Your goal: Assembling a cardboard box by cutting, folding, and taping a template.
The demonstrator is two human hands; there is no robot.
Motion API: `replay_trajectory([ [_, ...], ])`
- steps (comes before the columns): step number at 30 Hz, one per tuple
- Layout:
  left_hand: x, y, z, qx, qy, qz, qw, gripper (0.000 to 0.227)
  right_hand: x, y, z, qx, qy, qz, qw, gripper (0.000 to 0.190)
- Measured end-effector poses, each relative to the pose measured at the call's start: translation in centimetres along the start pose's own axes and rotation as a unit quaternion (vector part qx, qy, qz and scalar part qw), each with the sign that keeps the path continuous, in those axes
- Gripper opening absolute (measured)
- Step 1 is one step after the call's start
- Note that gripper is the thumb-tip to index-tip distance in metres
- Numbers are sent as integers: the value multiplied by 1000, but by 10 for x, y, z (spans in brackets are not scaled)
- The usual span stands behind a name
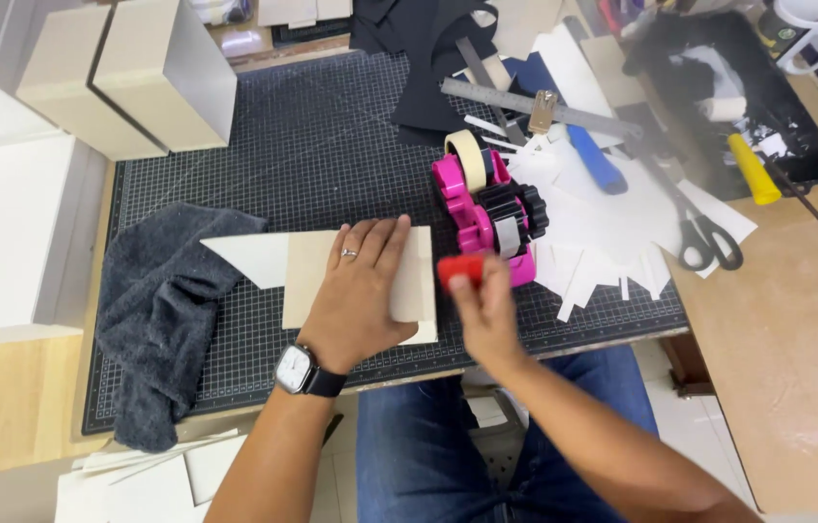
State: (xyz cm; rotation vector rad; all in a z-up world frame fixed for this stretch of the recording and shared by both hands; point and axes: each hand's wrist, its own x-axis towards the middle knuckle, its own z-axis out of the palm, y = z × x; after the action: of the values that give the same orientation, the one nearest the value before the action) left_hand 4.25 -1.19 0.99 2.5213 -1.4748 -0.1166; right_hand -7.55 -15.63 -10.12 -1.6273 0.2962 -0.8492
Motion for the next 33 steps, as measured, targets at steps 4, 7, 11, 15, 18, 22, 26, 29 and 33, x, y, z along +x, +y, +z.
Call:
replay_trajectory([
  [4,-8,4,0,-9,1,2,1000,130,20,12,17,-41,-6,-58,997,20],
  [7,-6,4,-4,-31,12,-4,999,125,56,18,24,-40,3,-69,997,27],
  [11,-7,5,-2,-18,18,-6,1000,128,42,0,14,-1,21,-50,999,19],
  [15,-5,5,-3,-7,51,12,999,122,22,-11,14,22,-21,-63,998,19],
  [18,-9,6,-5,-28,52,6,998,121,-6,-13,8,-13,-34,-108,993,20],
  [22,-9,5,-3,-39,61,11,997,120,-20,-19,0,-9,-66,-134,989,15],
  [26,-8,5,-1,-26,73,15,997,120,-17,-17,2,-33,-49,-156,986,16],
  [29,-8,3,-4,-28,76,11,997,123,-27,-24,2,-28,-73,-177,981,15],
  [33,-4,2,-2,-23,82,13,996,121,-30,-18,5,-9,-55,-167,984,16],
])
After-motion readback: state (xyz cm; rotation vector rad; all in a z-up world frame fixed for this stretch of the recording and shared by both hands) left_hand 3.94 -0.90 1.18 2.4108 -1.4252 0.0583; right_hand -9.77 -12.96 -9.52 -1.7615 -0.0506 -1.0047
